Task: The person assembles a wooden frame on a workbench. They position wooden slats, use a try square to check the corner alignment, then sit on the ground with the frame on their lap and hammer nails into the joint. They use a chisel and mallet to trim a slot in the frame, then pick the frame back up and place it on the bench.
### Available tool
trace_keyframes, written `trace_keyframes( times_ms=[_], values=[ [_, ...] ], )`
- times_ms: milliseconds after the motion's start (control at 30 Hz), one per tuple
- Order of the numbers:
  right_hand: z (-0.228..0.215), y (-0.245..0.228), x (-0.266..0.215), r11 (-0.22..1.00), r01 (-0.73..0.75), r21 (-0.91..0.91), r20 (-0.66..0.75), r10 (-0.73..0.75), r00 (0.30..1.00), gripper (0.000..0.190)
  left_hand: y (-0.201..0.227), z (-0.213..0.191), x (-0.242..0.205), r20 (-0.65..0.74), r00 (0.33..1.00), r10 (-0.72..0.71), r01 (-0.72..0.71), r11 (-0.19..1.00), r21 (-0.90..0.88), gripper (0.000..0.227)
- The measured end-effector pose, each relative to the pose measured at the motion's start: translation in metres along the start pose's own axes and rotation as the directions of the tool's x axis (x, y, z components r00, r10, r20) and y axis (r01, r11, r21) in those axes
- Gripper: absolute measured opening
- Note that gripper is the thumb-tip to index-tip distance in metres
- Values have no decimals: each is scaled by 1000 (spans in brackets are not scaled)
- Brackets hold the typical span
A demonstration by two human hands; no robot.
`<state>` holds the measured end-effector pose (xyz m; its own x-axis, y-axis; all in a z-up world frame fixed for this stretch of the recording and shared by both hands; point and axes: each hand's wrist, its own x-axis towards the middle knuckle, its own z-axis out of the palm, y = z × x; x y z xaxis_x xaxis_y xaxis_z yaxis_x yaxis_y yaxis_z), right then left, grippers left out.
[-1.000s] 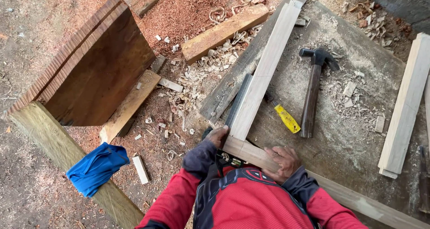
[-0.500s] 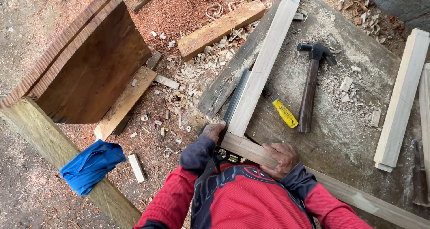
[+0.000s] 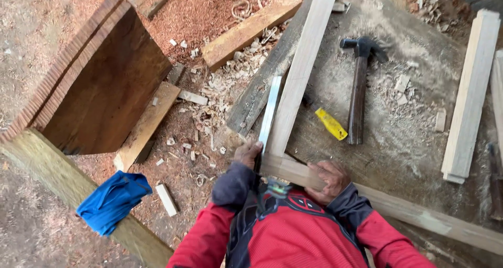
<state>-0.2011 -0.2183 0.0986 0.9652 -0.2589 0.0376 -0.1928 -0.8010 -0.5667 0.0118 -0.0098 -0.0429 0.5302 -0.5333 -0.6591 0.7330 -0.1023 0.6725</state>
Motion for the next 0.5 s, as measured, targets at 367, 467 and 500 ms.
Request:
trace_keyframes(
  times_ms=[367,467,500],
  values=[
    [-12,-75,-4,976,-211,-52,-196,197,961,62,22,4,-13,-53,973,224,-207,953,221,36],
    [27,-92,-45,896,-414,160,-178,438,881,39,23,9,-12,-68,980,186,-166,959,231,32],
    [44,-85,-48,891,-423,165,-180,449,875,39,20,7,-9,-62,982,180,-160,958,240,32]
  ],
)
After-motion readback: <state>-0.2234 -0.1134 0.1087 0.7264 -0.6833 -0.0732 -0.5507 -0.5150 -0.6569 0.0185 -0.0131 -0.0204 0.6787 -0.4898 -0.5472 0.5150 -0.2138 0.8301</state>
